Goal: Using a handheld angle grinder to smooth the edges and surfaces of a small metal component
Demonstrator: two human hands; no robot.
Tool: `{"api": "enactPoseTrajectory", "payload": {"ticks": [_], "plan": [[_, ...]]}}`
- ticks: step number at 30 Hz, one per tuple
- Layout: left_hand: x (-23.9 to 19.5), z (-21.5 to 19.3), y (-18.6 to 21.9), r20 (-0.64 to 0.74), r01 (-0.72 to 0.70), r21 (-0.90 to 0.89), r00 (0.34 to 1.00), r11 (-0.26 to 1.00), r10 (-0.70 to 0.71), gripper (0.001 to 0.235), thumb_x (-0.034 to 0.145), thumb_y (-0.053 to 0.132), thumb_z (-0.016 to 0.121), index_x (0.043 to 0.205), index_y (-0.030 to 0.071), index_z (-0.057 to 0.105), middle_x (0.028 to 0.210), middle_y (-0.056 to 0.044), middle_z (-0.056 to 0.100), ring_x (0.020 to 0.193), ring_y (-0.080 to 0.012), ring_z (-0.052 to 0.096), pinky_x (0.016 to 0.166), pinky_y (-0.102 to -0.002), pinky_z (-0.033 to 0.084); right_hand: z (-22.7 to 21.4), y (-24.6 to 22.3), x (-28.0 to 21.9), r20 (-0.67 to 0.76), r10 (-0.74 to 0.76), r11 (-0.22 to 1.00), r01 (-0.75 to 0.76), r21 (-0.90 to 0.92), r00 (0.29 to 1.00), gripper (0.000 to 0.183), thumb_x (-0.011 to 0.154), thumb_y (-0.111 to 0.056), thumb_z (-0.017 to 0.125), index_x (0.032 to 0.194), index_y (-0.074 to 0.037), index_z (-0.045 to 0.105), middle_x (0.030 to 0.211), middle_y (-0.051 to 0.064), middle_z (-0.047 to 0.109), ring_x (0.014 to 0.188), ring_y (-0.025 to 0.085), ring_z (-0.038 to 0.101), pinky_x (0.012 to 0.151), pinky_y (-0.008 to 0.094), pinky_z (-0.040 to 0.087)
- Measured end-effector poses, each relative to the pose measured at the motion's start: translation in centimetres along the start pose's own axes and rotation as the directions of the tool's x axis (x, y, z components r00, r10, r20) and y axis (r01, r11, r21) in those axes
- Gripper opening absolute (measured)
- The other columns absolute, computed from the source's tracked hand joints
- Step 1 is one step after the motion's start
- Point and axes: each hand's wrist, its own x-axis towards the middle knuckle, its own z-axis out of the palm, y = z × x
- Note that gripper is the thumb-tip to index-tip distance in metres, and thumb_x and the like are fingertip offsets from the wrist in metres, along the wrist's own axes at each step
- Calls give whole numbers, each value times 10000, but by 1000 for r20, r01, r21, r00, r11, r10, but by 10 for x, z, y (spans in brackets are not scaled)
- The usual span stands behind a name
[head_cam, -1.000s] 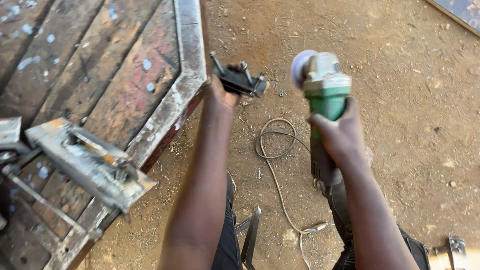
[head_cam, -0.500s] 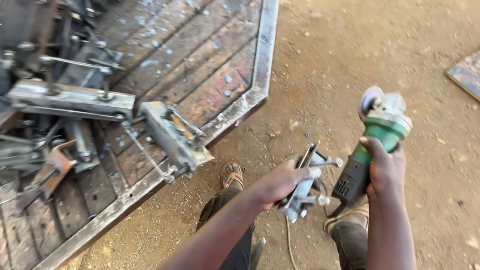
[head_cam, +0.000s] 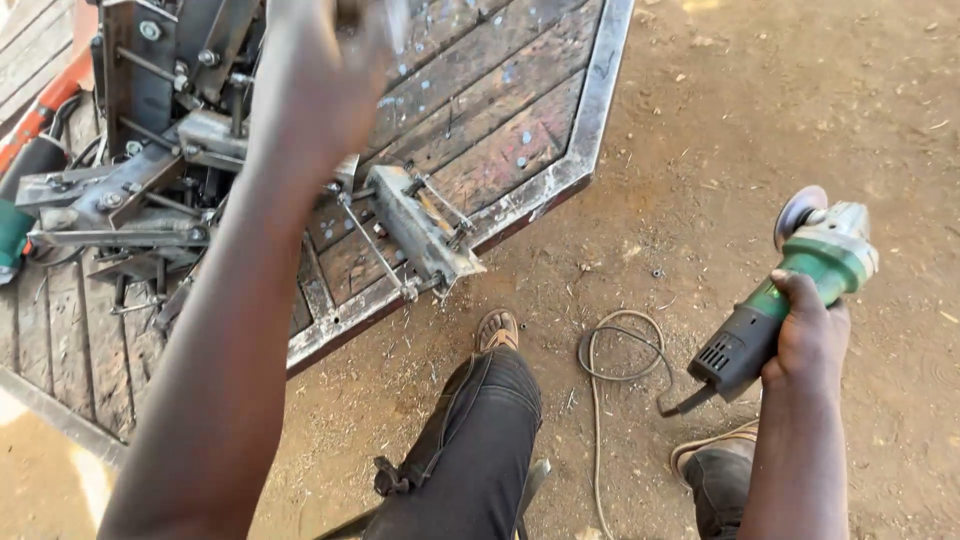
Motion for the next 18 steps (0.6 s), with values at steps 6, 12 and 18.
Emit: {"api": "enactPoseTrajectory", "payload": {"ticks": [6,12,18], "plan": [[-81,-23,59,99,555,793,287,250,-953,724,1143,610,250,945,46,658,869,-130,686,766,-268,640,712,-442,526,-1,7,4,22,-38,999,38,-12,999,365,790,-226,768,1095,-185,571,920,-43,641,729,57,617,637,264,592],[-83,-6,45,236,851,397,267,344,-934,302,1124,343,514,1000,84,606,731,27,517,510,-53,341,424,-182,273,4,5,-11,19,1,997,0,-73,1000,433,788,-258,780,1149,-188,553,963,-47,666,761,67,671,673,294,665],[-84,19,54,190,836,323,402,443,-896,223,988,211,515,1197,161,574,951,2,660,732,-90,552,601,-283,472,8,7,-11,33,-8,997,10,-76,999,459,783,-226,761,1166,-162,517,979,-26,647,774,79,649,671,290,637]]}}
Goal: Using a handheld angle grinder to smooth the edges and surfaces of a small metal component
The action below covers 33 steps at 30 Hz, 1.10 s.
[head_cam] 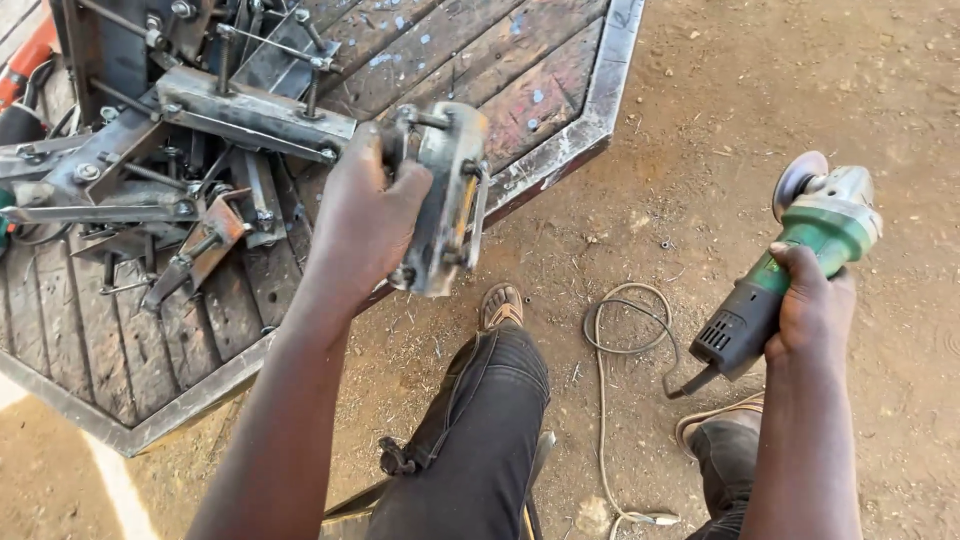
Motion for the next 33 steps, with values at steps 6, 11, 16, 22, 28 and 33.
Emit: {"api": "enactPoseTrajectory", "payload": {"ticks": [6,11,16,22,28,33], "plan": [[7,48,-14,47,-139,-870,931,473,361,237,994,72,561,1225,84,512,1126,-43,585,967,-104,567,876,-246,515,-6,-3,3,0,-20,997,20,69,1000,349,778,-203,740,1081,-167,571,861,-30,609,658,80,599,597,286,623],[-12,149,-14,466,456,-874,690,168,553,331,857,240,812,1082,19,712,959,-87,779,796,-168,751,733,-300,610,-20,-14,3,-19,-28,993,30,115,999,403,786,-198,746,1114,-129,523,896,22,603,627,163,654,582,339,671],[16,305,-22,805,797,-535,380,279,456,517,1068,455,438,1173,13,685,1122,-193,731,1024,-310,719,908,-469,590,-35,-27,8,-119,-41,996,49,69,992,386,755,-214,744,1081,-125,556,842,17,584,624,127,595,555,314,622],[70,397,-13,840,747,-531,403,399,363,258,1007,299,546,960,81,676,874,-127,678,809,-283,691,753,-459,595,-48,-10,32,-152,-87,994,95,49,985,425,751,-220,794,1096,-135,561,853,21,582,710,137,631,577,315,582],[113,429,-18,666,324,-636,689,700,286,257,948,237,628,1064,12,668,813,-159,659,700,-273,701,571,-426,619,-41,-4,22,-94,-172,984,167,-64,981,429,775,-197,820,1115,-115,573,854,36,554,791,166,655,626,331,564],[147,427,-8,670,490,-685,713,539,204,279,928,273,670,1063,29,681,837,-198,720,720,-314,750,615,-512,641,-34,-13,14,42,-249,922,250,-297,968,554,773,-172,819,1215,-23,521,952,157,552,901,303,620,738,459,523]]}}
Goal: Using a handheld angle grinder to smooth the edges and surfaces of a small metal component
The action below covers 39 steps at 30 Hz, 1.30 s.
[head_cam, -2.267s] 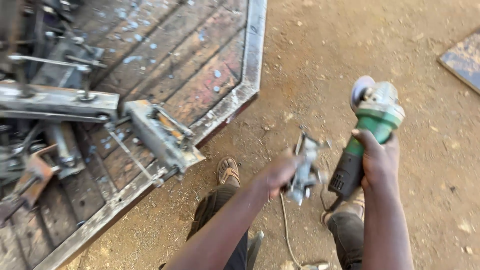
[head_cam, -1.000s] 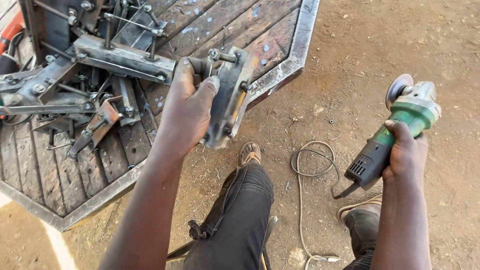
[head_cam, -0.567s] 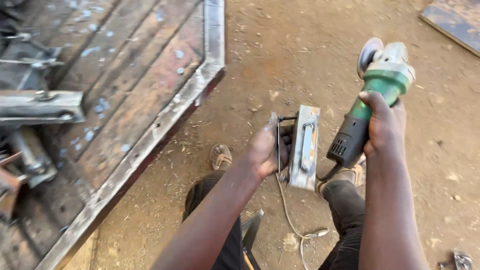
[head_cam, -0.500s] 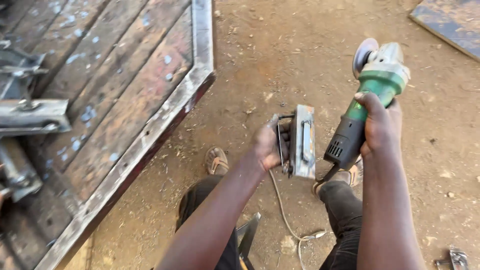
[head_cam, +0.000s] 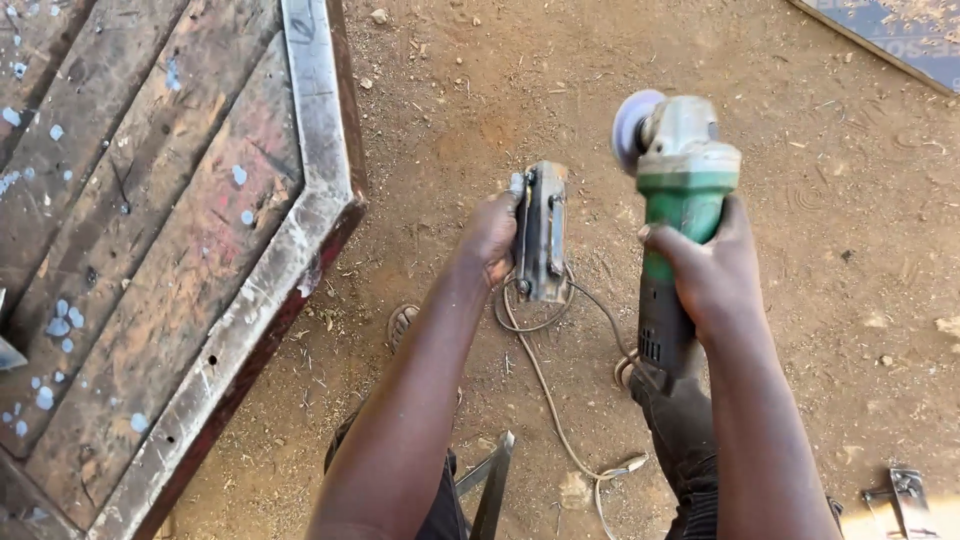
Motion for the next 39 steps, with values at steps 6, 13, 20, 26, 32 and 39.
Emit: {"api": "enactPoseTrajectory", "payload": {"ticks": [6,13,20,26,32,39], "plan": [[-29,-5,26,77,6,-42,997,999,-2,240,928,263,710,1018,41,689,808,-184,727,686,-280,749,568,-425,636,14,-3,-5,140,39,974,-6,-228,989,633,760,-180,826,1278,-4,508,1022,250,599,1005,445,626,870,561,474],[115,-85,-33,65,-50,83,997,995,45,244,936,292,703,1047,77,679,768,-166,710,646,-265,731,533,-430,642,26,-23,-22,210,85,904,14,-428,974,762,733,-299,854,1342,-27,486,1146,346,632,1135,575,597,921,642,464],[-55,8,44,90,71,31,993,997,-74,171,867,178,664,977,54,706,760,-177,709,647,-288,719,546,-436,630,15,-17,-14,215,75,872,41,-488,974,739,752,-326,857,1324,-39,487,1178,349,641,1169,578,581,955,667,460],[32,-37,-1,112,35,85,993,996,-45,217,896,253,694,981,53,682,748,-152,702,616,-247,706,518,-384,626,14,-25,-20,253,88,867,51,-496,963,757,715,-296,859,1340,-64,501,1158,332,654,1146,546,610,923,639,486],[11,-27,8,144,59,119,987,991,-76,192,917,258,709,965,73,702,736,-169,719,609,-274,741,485,-426,639,11,-36,-21,285,67,879,79,-470,956,787,709,-287,866,1355,-18,506,1150,357,655,1127,574,615,921,657,488],[-36,0,35,149,7,80,989,997,-19,165,890,237,717,953,85,705,736,-143,719,608,-247,731,501,-387,637,8,-17,-13,247,56,880,69,-471,967,814,742,-297,845,1417,-34,475,1156,344,646,1122,570,607,917,650,480]]}}
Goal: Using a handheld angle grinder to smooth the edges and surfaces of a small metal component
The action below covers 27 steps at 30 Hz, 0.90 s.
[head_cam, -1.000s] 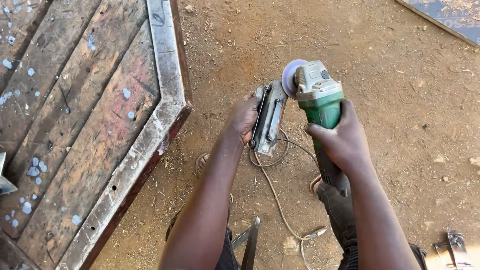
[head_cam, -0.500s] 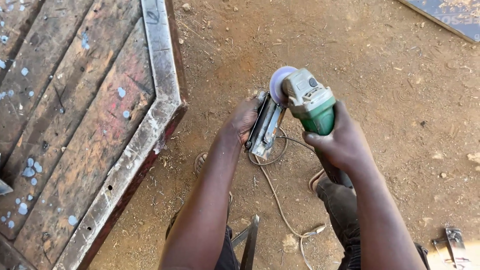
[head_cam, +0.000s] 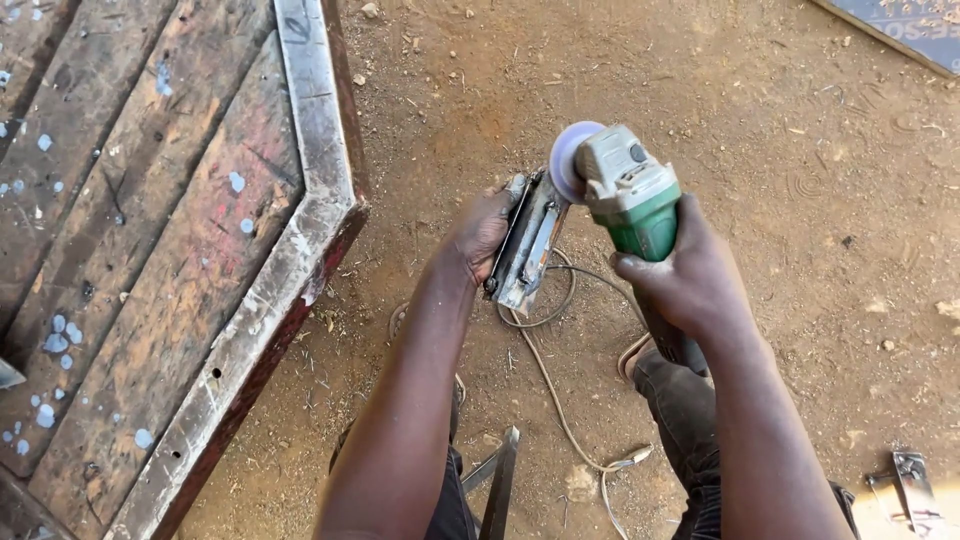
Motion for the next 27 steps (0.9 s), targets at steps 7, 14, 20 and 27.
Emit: {"api": "enactPoseTrajectory", "payload": {"ticks": [7,14,20,27], "plan": [[-2,-4,-1,-37,-26,-75,999,997,23,177,912,272,711,927,96,703,721,-139,715,612,-241,730,512,-391,634,2,-4,-2,19,20,1000,-21,16,1000,779,740,-310,824,1391,-51,483,1133,336,650,1114,553,618,909,634,483],[-22,7,27,-106,-88,-212,992,973,67,121,855,196,734,832,79,713,721,-163,724,623,-246,737,513,-375,623,-2,-19,-9,94,8,1000,-10,17,996,715,720,-298,824,1313,-36,521,1092,337,660,1081,546,640,883,616,495],[-74,37,73,-102,-128,226,983,966,154,528,852,357,652,1179,-58,648,1461,-395,498,1373,-520,486,1169,-581,374,2,-5,-9,198,-25,999,29,-18,980,751,701,-279,864,1334,-32,545,1081,327,689,1062,524,673,884,586,527],[-53,15,71,-129,-185,186,969,965,211,430,857,296,663,1144,-24,682,1341,-370,575,1254,-486,590,1126,-593,400,-2,-11,-16,245,-64,996,76,-41,967,793,658,-282,883,1324,-4,555,1075,348,693,1055,547,669,867,622,522]]}}
